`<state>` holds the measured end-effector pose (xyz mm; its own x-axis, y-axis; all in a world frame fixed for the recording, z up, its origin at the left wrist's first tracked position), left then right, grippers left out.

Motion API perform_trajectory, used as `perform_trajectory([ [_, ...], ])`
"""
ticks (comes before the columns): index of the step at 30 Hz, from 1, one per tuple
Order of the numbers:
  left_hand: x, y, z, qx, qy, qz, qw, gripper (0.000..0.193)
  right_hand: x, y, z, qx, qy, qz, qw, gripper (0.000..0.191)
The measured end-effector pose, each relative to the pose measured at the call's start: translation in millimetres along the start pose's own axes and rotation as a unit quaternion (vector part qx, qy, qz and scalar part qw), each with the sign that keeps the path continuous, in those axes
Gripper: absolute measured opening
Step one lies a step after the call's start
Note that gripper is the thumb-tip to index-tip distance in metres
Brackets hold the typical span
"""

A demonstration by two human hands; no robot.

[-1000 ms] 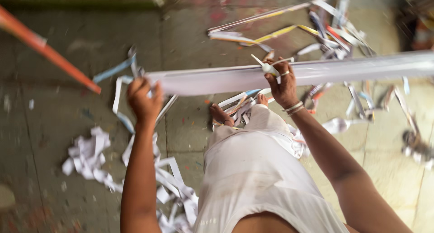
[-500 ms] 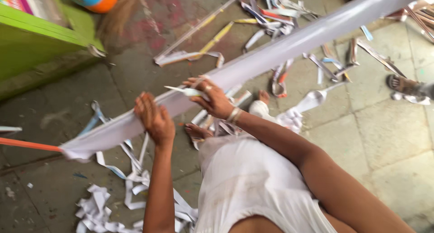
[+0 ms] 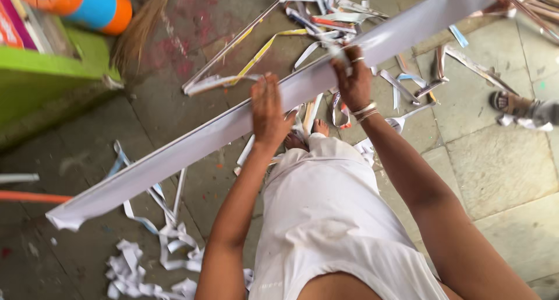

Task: The person applies glue to the edges of a printed banner and folds it around a metal frame. They then roll the banner onto a white PVC pipe and secure it with a plastic tie. The finished sign is placed against a wall.

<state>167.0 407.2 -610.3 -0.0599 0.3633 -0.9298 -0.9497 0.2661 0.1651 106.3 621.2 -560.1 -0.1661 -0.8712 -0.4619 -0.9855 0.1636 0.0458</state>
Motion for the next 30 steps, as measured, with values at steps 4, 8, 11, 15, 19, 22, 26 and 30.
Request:
perform_trajectory([
  [4,35,63,55,0.090,0.153,0.020,0.984,0.068,-13,20,-8,-0.059,0.108,-0.007,0.992,0.030],
  [8,38,71,70,0.103,0.187,0.039,0.976,0.049,-41,26,-4,0.032,0.364,-0.091,0.927,0.028],
  [11,27,84,60,0.046,0.062,0.020,0.997,0.022,-88,23,7,0.054,0.470,-0.123,0.873,0.035],
  [15,18,115,47,-0.055,-0.019,0.086,0.995,0.017,-134,31,38,0.065,0.362,-0.112,0.923,0.029],
  [19,22,134,42,-0.080,-0.017,0.115,0.990,0.016,-133,56,67,0.082,0.193,-0.102,0.973,0.025],
  [22,26,132,41,-0.087,-0.022,0.115,0.989,0.017,-117,73,66,-0.029,0.143,-0.145,0.979,0.024],
  [26,24,134,37,-0.096,-0.025,0.106,0.989,0.019,-85,93,37,-0.166,0.070,-0.178,0.967,0.020],
  [30,19,135,38,-0.133,-0.047,0.072,0.987,0.024,-63,94,10,-0.184,0.093,-0.213,0.955,0.023],
])
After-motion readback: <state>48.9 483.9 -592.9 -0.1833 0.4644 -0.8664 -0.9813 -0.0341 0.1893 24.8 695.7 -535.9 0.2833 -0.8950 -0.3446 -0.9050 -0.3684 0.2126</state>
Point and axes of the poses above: each hand's wrist, its own y-axis towards the middle knuckle, its own x-axis out of the palm, z = x × y, the point moved 1 cm from there along y, towards the middle knuckle, and after that the axes turned 2 degrees about x, right-handed, at the moved point
